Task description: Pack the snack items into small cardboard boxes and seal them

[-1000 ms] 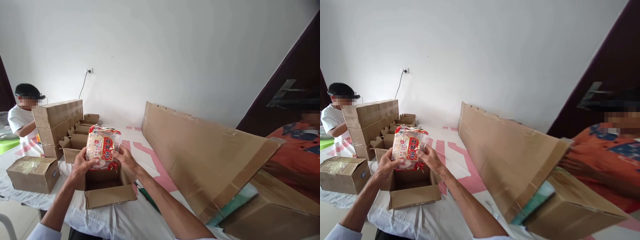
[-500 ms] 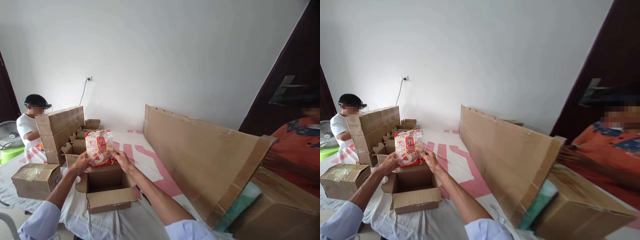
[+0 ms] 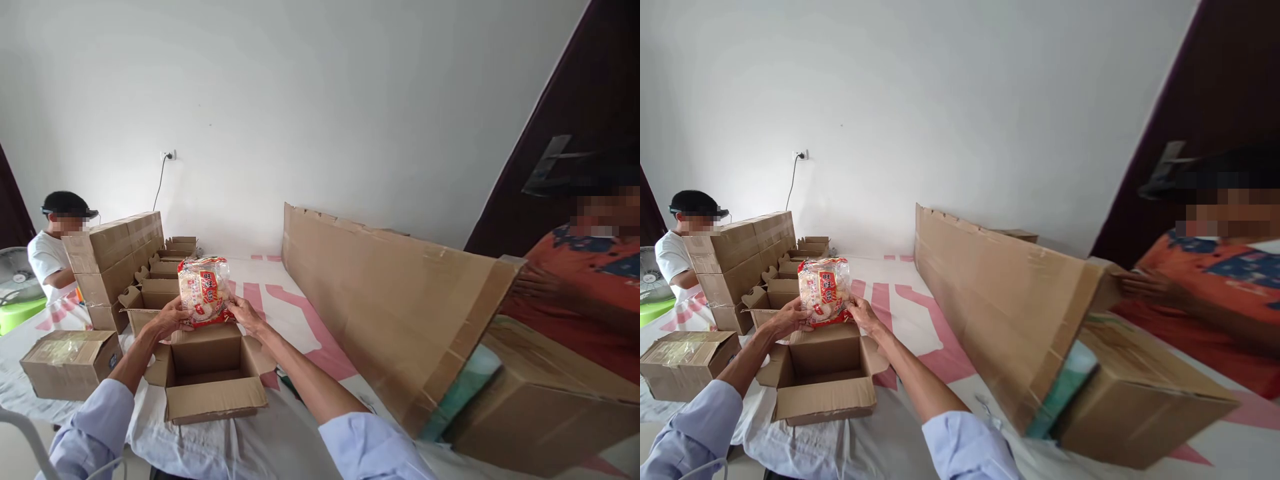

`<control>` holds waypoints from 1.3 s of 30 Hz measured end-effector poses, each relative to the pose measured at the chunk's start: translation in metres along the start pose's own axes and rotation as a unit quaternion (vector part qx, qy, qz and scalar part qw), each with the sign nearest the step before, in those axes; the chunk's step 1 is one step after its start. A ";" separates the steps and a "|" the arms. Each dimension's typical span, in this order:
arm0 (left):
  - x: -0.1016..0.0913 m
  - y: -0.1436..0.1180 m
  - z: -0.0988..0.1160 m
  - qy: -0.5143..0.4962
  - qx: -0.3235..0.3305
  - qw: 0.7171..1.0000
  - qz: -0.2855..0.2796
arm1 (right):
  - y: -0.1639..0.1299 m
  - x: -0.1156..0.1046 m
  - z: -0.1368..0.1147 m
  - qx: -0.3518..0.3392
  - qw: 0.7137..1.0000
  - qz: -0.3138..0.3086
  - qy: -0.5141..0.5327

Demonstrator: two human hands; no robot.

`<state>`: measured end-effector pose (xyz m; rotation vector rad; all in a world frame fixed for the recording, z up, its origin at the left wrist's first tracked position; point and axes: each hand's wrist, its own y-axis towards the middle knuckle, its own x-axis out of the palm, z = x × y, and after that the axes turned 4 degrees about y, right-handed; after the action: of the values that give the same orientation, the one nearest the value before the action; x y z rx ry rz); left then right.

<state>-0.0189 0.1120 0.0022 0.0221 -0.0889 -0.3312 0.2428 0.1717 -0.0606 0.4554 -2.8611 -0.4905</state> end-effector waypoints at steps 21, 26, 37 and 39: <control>0.006 -0.009 -0.026 -0.020 -0.002 1.000 0.015 | -0.036 0.003 0.013 0.000 0.999 0.039 -0.008; 0.010 -0.009 -0.027 -0.023 0.002 0.999 0.023 | -0.036 0.001 0.013 0.010 0.999 0.040 0.004; 0.019 0.000 -0.027 -0.022 0.046 0.996 0.073 | -0.023 -0.003 -0.002 0.032 0.997 0.017 0.062; 0.024 0.002 -0.025 -0.016 0.055 0.995 0.086 | -0.016 -0.002 -0.005 0.036 0.997 0.024 0.058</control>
<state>0.0068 0.1058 -0.0206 0.1183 -0.1393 -0.1543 0.2499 0.1562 -0.0621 0.4125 -2.7785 -0.3410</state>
